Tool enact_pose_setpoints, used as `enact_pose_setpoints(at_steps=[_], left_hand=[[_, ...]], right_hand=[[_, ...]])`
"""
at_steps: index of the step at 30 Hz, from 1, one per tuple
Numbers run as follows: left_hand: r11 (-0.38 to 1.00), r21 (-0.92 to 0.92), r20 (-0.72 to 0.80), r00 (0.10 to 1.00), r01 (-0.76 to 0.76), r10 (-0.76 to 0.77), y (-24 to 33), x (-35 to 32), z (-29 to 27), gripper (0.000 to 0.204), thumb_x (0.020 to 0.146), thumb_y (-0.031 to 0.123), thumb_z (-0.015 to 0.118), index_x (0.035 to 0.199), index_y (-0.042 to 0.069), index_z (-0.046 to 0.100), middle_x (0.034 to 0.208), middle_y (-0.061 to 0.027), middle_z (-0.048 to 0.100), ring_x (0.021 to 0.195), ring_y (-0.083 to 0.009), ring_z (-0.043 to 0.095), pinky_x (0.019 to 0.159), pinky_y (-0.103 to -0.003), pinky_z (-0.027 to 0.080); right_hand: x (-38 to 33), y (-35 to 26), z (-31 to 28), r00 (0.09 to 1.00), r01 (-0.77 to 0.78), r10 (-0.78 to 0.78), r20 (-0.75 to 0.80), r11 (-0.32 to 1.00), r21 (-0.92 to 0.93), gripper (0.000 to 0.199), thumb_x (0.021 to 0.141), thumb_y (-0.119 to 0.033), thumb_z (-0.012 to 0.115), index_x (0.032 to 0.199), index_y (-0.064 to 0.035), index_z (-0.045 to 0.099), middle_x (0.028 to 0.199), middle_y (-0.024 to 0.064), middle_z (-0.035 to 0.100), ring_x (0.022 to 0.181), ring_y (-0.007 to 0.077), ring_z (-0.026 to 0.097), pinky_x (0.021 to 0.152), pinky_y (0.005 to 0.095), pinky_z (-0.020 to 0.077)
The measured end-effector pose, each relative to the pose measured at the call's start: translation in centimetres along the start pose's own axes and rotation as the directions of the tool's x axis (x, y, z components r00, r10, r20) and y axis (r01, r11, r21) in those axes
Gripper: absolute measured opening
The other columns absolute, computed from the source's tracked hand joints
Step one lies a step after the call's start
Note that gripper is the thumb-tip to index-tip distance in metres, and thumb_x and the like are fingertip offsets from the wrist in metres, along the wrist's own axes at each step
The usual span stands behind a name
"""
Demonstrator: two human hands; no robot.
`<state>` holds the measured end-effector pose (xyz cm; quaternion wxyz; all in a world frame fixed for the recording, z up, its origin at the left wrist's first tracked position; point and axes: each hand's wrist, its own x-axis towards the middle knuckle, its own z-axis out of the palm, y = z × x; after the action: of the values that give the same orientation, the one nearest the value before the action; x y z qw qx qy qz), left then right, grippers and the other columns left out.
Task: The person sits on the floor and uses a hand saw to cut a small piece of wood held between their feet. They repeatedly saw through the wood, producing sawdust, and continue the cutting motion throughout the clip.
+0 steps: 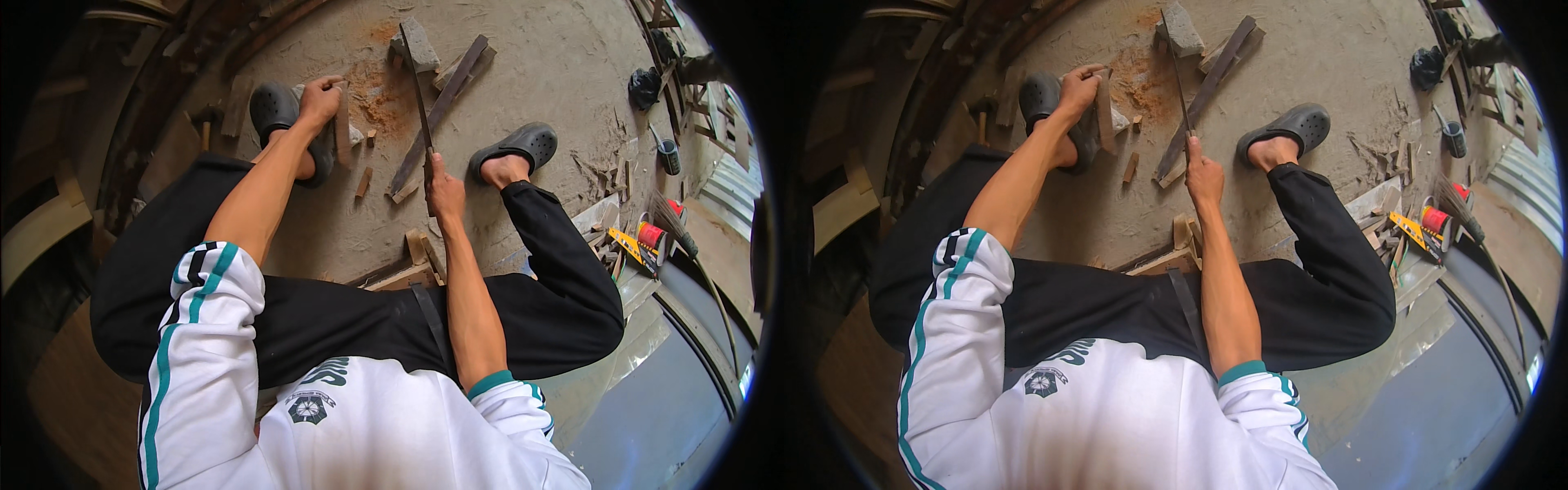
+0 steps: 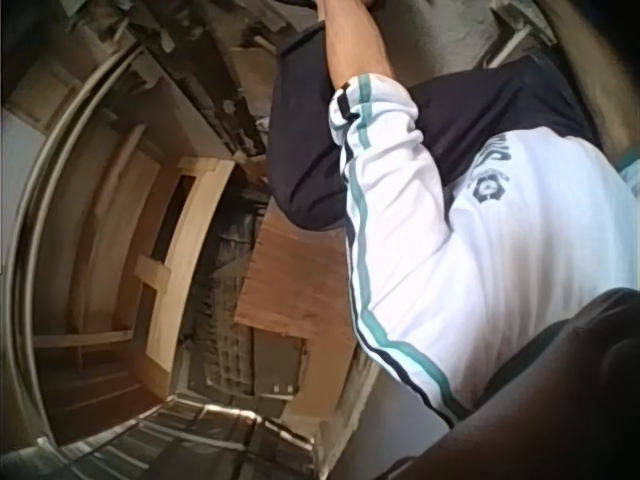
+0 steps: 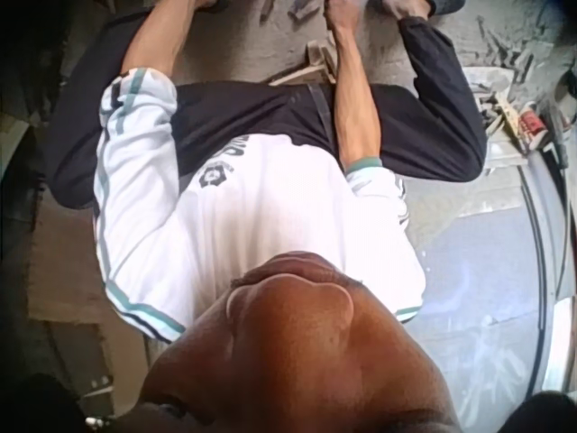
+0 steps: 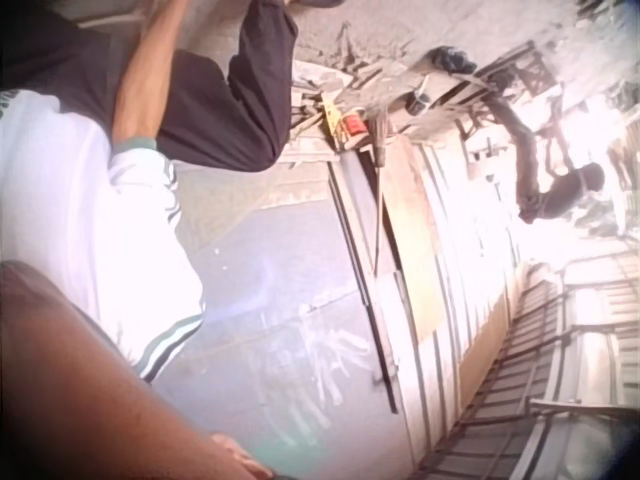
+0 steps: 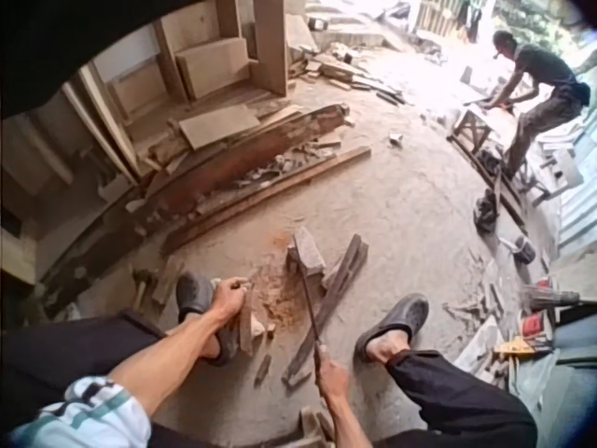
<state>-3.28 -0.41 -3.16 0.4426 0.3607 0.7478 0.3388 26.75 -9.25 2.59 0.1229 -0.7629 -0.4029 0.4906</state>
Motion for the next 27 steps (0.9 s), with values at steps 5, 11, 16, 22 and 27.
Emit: enact_pose_setpoints(at_steps=[5, 11, 16, 22, 27], left_hand=[[0.966, 0.182, 0.324, 0.939, -0.183, 0.117, -1.3, -3.6, 3.0, 0.034, 0.083, 0.019, 0.063, 0.114, 0.010, 0.072, 0.107, -0.0166, 0.072, 0.102, -0.0296, 0.067, 0.090, -0.035, 0.051], [0.730, 0.638, 0.498, 0.854, -0.244, -0.149, -4.1, -8.9, 6.4, 0.027, 0.083, 0.012, 0.061, 0.107, 0.011, 0.074, 0.111, -0.0160, 0.070, 0.107, -0.0365, 0.065, 0.091, -0.044, 0.051], [0.409, 0.768, 0.477, 0.866, -0.493, 0.147, -5.1, -12.3, 6.9, 0.020, 0.084, 0.013, 0.063, 0.102, 0.006, 0.071, 0.107, -0.0157, 0.065, 0.113, -0.0343, 0.058, 0.092, -0.047, 0.049], [0.584, 0.585, 0.622, 0.773, -0.563, 0.122, -4.6, -14.6, 12.2, 0.027, 0.081, 0.019, 0.069, 0.104, 0.006, 0.065, 0.108, -0.0149, 0.063, 0.106, -0.0357, 0.062, 0.084, -0.049, 0.053], [0.605, 0.669, 0.495, 0.866, -0.432, 0.071, -8.1, -15.3, 16.7, 0.033, 0.083, 0.018, 0.068, 0.111, 0.003, 0.061, 0.109, -0.0187, 0.061, 0.102, -0.0376, 0.064, 0.081, -0.049, 0.054]], right_hand=[[0.5, 0.5, 0.3, 0.999, -0.034, 0.034, 0.013, 0.999, -0.018, 0.084, 0.089, -0.073, 0.048, 0.061, 0.0057, 0.058, 0.054, 0.0142, 0.051, 0.055, 0.0251, 0.051, 0.059, 0.0430, 0.0424], [0.0, 0.2, 0.3, 1.000, -0.008, 0.007, -0.018, 1.000, -0.023, 0.083, 0.088, -0.073, 0.049, 0.060, 0.0045, 0.059, 0.053, 0.0134, 0.052, 0.054, 0.0243, 0.053, 0.058, 0.0422, 0.0423], [0.1, 0.7, -0.1, 0.998, -0.058, 0.058, -0.005, 0.998, 0.016, 0.083, 0.088, -0.073, 0.049, 0.060, 0.0038, 0.062, 0.051, 0.0121, 0.053, 0.052, 0.0235, 0.055, 0.057, 0.0411, 0.0429], [-0.2, 1.3, -0.4, 0.999, -0.041, 0.040, -0.016, 0.999, -0.031, 0.082, 0.088, -0.074, 0.048, 0.062, 0.0024, 0.063, 0.052, 0.0114, 0.055, 0.052, 0.0228, 0.057, 0.056, 0.0390, 0.0438], [-1.0, 1.5, -0.2, 0.999, -0.038, 0.038, -0.010, 0.999, -0.009, 0.083, 0.089, -0.072, 0.047, 0.062, 0.0039, 0.065, 0.052, 0.0158, 0.058, 0.054, 0.0273, 0.060, 0.059, 0.0417, 0.0463]])
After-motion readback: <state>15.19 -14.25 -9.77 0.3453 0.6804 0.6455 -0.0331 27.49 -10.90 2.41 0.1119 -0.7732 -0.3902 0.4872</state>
